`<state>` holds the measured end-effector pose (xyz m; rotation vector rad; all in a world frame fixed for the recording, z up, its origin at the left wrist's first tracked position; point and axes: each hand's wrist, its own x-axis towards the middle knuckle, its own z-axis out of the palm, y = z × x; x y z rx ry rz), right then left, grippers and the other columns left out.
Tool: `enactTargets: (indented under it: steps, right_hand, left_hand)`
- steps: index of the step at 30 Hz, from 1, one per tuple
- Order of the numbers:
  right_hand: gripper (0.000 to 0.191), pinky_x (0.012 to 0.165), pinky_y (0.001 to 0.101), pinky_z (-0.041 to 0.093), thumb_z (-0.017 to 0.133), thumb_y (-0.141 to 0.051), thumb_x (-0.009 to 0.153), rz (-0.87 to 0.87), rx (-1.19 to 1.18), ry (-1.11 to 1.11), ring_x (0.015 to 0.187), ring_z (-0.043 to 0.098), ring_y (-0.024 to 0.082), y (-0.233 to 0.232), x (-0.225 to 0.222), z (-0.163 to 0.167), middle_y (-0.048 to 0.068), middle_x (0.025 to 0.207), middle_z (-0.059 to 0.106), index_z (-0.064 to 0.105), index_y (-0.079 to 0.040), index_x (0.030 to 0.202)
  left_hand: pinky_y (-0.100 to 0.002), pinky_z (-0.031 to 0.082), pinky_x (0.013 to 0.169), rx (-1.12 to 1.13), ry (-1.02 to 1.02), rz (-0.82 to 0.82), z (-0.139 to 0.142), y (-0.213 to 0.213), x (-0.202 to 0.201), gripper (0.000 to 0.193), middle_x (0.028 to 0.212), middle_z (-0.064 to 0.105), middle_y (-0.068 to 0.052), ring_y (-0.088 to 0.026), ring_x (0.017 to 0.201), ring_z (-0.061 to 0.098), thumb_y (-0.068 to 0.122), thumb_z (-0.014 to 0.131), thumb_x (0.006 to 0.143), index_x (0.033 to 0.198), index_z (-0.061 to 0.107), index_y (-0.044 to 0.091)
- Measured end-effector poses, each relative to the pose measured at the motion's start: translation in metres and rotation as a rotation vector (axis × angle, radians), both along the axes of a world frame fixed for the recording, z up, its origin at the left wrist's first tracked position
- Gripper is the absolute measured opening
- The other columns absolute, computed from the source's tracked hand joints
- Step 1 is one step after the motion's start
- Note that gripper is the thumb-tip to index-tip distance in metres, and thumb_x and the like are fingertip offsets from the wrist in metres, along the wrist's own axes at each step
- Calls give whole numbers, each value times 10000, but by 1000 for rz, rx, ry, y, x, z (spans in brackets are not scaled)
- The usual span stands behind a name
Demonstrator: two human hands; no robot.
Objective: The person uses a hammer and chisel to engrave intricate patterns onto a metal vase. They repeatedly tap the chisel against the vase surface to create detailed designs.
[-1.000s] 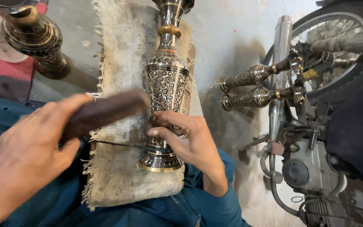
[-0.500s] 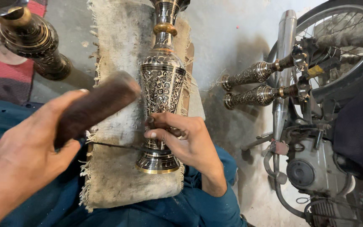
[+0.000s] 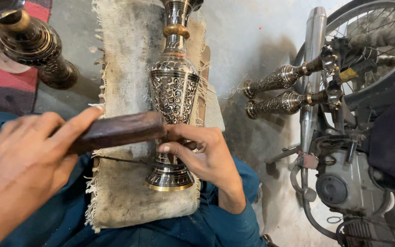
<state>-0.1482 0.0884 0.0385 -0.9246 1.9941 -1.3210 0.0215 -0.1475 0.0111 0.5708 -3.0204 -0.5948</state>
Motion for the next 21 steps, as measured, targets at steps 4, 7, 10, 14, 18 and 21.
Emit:
enactTargets:
  steps: [4,7,10,14,18,21]
  right_hand:
    - [300,708,209,595,827,-53,871,-23,46,90,807,711,43,1,-1,-1,48,912,791,738,34,1145]
    - [306,641,211,549,818,-51,880,-34,70,33,743,650,46,2,-1,-3,62,854,774,751,29,1168]
    - [255,816,219,626,756,-57,948,-4,-84,-48,955,755,61,3,-2,-6,52,1045,785,703,34,1180]
    - [259,683,224,583,828,-47,882,-24,42,72,796,686,83,6,-4,-9,78,863,776,749,46,1111]
    - [264,755,229,633,812,-42,882,-18,-41,10,870,752,90,8,-5,-12,71,943,796,738,41,1121]
    - [223,740,234,620,821,-36,893,10,-48,43,854,741,90,9,-6,-13,78,929,796,746,42,1089]
  left_hand:
    - [-391,554,787,159,12,67,1,0,0,909,1033,654,-17,-240,788,655,171,764,754,1600,460,307]
    - [-416,535,873,-150,75,-116,2,0,-1,908,867,615,-44,-265,892,672,198,786,690,1550,510,297]
    - [-411,508,801,179,196,12,6,0,-2,876,1033,640,-65,-297,904,656,109,758,689,1522,515,229]
    - [-429,514,850,-186,113,-130,15,0,-6,908,849,590,-53,-290,880,661,188,799,658,1520,536,295]
    - [-421,517,850,133,305,-88,20,3,-9,842,1050,618,-113,-318,979,664,97,741,660,1468,527,200]
    - [-418,531,881,-40,135,-81,18,4,-10,882,975,637,-74,-293,976,682,150,797,671,1506,537,267]
